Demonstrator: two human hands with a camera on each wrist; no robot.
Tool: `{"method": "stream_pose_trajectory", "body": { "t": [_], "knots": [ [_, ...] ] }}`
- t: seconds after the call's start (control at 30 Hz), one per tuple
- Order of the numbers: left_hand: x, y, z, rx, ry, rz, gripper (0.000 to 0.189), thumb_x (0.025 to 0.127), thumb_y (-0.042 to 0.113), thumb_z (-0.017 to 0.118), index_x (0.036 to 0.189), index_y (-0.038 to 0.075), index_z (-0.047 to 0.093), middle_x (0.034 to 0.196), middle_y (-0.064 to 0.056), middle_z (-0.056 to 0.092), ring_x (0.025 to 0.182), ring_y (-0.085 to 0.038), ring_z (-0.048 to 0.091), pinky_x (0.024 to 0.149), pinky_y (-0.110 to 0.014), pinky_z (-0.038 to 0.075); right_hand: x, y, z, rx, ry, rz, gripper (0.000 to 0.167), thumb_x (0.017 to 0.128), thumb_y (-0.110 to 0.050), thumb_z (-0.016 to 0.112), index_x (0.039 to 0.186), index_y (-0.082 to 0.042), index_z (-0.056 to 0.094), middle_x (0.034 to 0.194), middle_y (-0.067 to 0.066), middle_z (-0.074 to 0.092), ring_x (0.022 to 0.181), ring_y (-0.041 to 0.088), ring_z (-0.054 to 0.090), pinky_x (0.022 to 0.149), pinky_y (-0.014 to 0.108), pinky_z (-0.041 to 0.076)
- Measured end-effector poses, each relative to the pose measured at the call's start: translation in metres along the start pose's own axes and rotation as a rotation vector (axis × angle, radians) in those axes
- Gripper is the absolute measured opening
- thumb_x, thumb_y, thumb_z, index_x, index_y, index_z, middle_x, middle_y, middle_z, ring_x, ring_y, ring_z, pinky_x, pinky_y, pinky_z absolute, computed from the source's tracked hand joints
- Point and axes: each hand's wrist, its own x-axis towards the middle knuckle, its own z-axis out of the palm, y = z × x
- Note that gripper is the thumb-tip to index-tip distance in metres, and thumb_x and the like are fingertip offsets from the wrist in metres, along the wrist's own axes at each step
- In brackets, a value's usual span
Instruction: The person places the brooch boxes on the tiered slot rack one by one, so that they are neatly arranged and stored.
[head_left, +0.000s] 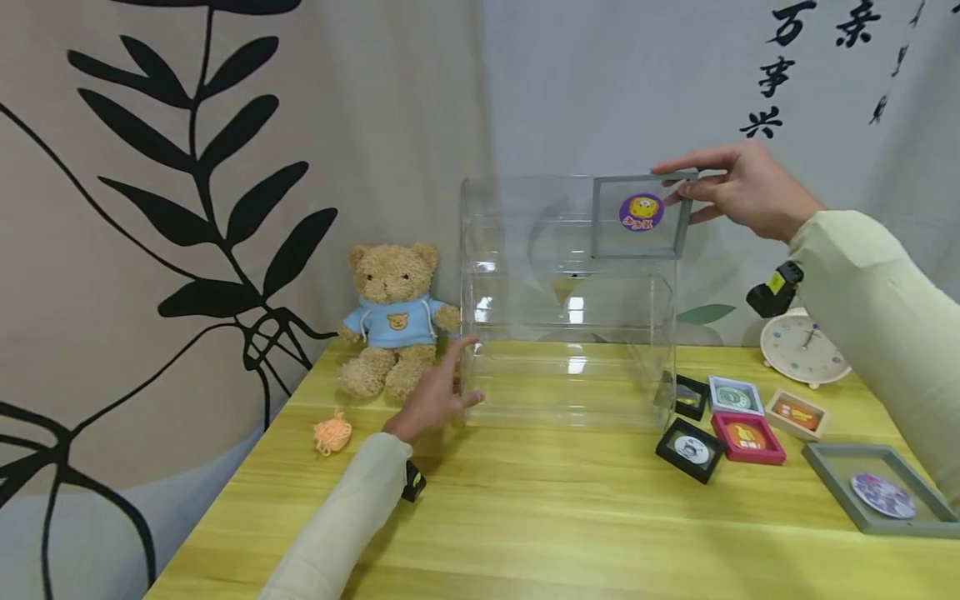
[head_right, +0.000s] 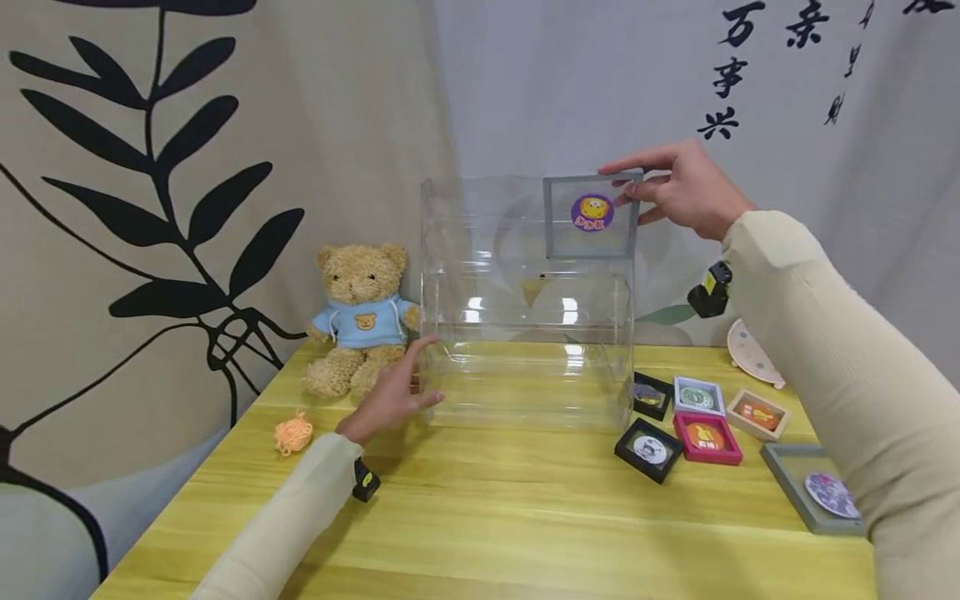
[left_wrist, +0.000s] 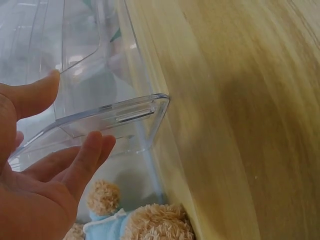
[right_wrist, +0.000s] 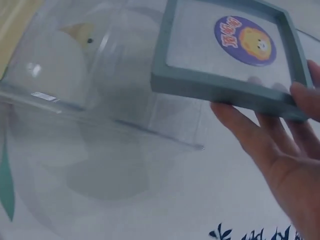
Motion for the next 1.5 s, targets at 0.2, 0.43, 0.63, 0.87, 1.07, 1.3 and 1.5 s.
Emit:
{"method": "stream_pose_trajectory", "body": {
  "t": [0.2, 0.43, 0.63, 0.87, 1.07, 1.3, 1.5],
  "knots": [
    [0.001, 0.001, 0.0, 0.019, 0.011, -0.012, 0.093, 0.085, 0.018, 0.081, 0.154, 0.043, 0.024, 0.122, -0.023, 0.066, 0.088, -0.026, 0.065, 0.071, -0.037, 0.058, 0.034, -0.021, 0.008, -0.019, 0.155, 0.043, 0.037, 0.105, -0.01, 0.05, 0.139, -0.019, 0.062, 0.153, 0.004, 0.052, 0.104, -0.001, 0.064, 0.078, 0.01, 0.057],
    [0.002, 0.002, 0.003, 0.017, 0.021, -0.004, 0.093, 0.086, 0.017, 0.08, 0.154, 0.043, 0.023, 0.124, -0.025, 0.066, 0.098, -0.038, 0.066, 0.08, -0.052, 0.06, 0.059, -0.028, 0.017, 0.043, 0.264, 0.116, 0.034, 0.103, -0.012, 0.055, 0.133, -0.024, 0.066, 0.152, -0.001, 0.052, 0.112, 0.007, 0.063, 0.081, 0.015, 0.056],
    [0.0, 0.002, 0.005, 0.026, 0.033, -0.019, 0.093, 0.085, 0.018, 0.081, 0.155, 0.041, 0.024, 0.13, -0.023, 0.064, 0.105, -0.041, 0.062, 0.092, -0.063, 0.053, 0.069, -0.03, 0.03, 0.038, 0.321, 0.115, 0.032, 0.102, -0.014, 0.057, 0.13, -0.025, 0.069, 0.147, 0.001, 0.058, 0.114, 0.007, 0.058, 0.066, 0.013, 0.043],
    [-0.001, 0.002, 0.003, 0.032, 0.033, -0.019, 0.091, 0.085, 0.017, 0.08, 0.155, 0.037, 0.026, 0.124, -0.023, 0.067, 0.098, -0.039, 0.062, 0.089, -0.063, 0.054, 0.081, -0.033, 0.05, -0.107, 0.356, 0.062, 0.029, 0.102, -0.01, 0.056, 0.124, -0.021, 0.072, 0.139, 0.002, 0.064, 0.127, 0.017, 0.055, 0.085, 0.02, 0.045],
    [0.002, 0.001, 0.004, 0.018, 0.019, 0.007, 0.093, 0.086, 0.016, 0.08, 0.156, 0.039, 0.024, 0.108, -0.023, 0.068, 0.075, -0.025, 0.062, 0.072, -0.044, 0.059, 0.084, -0.028, 0.061, -0.13, 0.344, 0.03, 0.03, 0.101, -0.004, 0.056, 0.12, -0.017, 0.075, 0.136, 0.006, 0.066, 0.128, 0.023, 0.056, 0.107, 0.037, 0.048],
    [0.002, 0.0, 0.003, 0.0, 0.022, 0.01, 0.093, 0.085, 0.015, 0.08, 0.155, 0.037, 0.025, 0.13, -0.029, 0.063, 0.098, -0.038, 0.069, 0.084, -0.052, 0.06, 0.087, -0.022, 0.072, -0.017, 0.374, 0.097, 0.032, 0.101, -0.004, 0.055, 0.122, -0.019, 0.074, 0.141, 0.003, 0.063, 0.119, 0.014, 0.057, 0.068, 0.021, 0.045],
    [0.001, -0.003, 0.002, -0.023, 0.003, 0.017, 0.092, 0.085, 0.014, 0.08, 0.156, 0.036, 0.025, 0.133, -0.03, 0.061, 0.103, -0.04, 0.07, 0.085, -0.051, 0.061, 0.088, -0.013, 0.081, 0.055, 0.405, 0.13, 0.033, 0.101, -0.006, 0.054, 0.124, -0.021, 0.073, 0.139, 0.008, 0.063, 0.082, 0.007, 0.047, 0.057, 0.02, 0.036]
  ]
}}
